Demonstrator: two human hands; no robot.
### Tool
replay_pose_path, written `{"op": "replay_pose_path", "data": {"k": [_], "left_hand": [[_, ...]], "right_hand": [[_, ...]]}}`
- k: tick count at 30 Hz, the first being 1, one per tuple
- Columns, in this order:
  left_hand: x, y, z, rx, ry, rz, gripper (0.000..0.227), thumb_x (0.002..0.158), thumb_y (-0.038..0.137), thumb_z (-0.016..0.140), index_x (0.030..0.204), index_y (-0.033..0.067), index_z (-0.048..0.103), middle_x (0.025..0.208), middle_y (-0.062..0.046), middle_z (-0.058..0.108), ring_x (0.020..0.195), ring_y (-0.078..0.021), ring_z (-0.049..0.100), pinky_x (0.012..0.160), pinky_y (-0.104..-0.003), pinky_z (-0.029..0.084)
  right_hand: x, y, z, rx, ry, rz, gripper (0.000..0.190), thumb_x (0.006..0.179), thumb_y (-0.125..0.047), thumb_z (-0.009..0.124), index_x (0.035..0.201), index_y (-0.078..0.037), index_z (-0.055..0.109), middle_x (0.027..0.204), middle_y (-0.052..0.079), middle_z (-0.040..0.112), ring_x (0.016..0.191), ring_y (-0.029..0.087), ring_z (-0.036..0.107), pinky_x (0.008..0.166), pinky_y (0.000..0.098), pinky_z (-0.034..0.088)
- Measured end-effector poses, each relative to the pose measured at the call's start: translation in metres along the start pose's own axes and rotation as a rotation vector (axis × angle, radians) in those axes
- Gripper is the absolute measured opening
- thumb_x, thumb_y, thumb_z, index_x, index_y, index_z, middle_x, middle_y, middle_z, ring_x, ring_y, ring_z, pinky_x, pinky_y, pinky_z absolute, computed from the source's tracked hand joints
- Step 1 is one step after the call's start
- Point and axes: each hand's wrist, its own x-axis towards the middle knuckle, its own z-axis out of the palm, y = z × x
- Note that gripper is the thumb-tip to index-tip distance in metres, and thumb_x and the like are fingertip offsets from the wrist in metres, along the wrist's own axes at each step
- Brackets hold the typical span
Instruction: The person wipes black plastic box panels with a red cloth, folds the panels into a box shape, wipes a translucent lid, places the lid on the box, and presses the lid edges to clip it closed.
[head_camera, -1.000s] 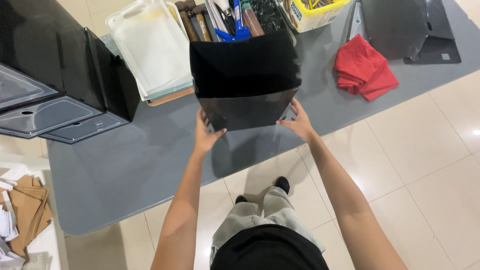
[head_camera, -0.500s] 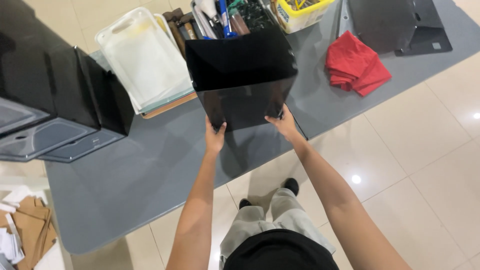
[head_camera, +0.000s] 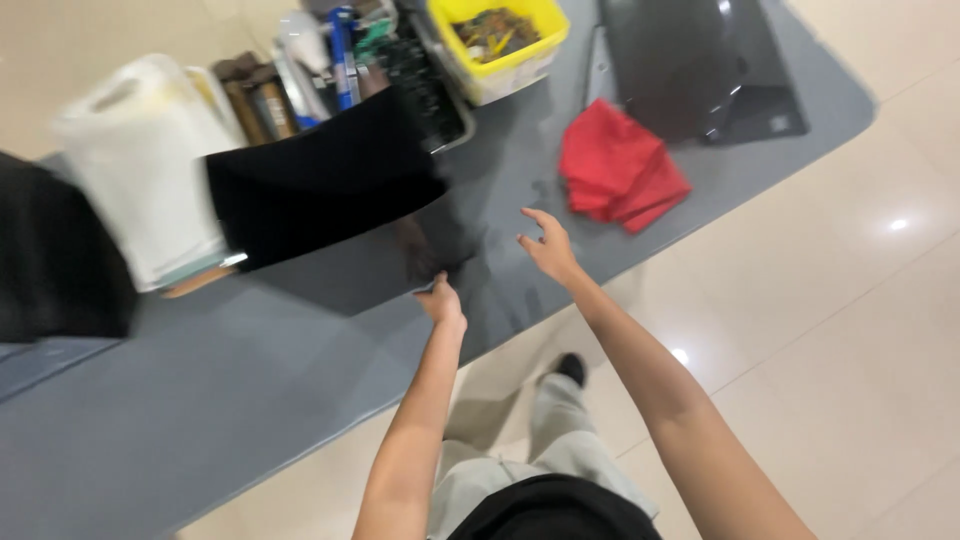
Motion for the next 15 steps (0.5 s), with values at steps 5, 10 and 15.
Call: {"op": "replay_pose_path", "data": {"k": [5,10,15], "left_hand": [[-0.088,0.011,0.145,-0.128,-0.351,-0.157,0.068,0.093,0.025,0.074,0.149,-0.0011,0.046,0.142,-0.027,0.052,0.092,-0.0222,0.053,0.073,-0.036,0.045],[-0.145,0.056,0.222,-0.064,-0.511,-0.070,0.045,0.090,0.024,0.068,0.131,0.0098,0.059,0.124,-0.002,0.066,0.100,-0.0090,0.063,0.074,-0.027,0.051],[-0.119,0.039,0.269,0.065,-0.688,0.144,0.030,0.098,0.014,0.065,0.125,0.0016,0.065,0.118,-0.010,0.072,0.109,-0.0156,0.068,0.096,-0.029,0.053]], "right_hand": [[0.087,0.094,-0.102,-0.324,0.179,-0.312,0.063,0.084,-0.019,0.081,0.143,-0.017,0.059,0.153,0.021,0.050,0.144,0.041,0.048,0.115,0.0477,0.044],[0.107,0.021,-0.177,-0.656,0.159,-0.163,0.097,0.066,-0.031,0.094,0.152,-0.018,0.052,0.161,0.030,0.028,0.145,0.057,0.026,0.105,0.0713,0.034],[0.147,0.127,-0.174,-0.697,-0.147,-0.299,0.073,0.076,-0.027,0.084,0.144,-0.021,0.059,0.133,0.013,0.061,0.120,0.043,0.055,0.095,0.0525,0.049]]}}
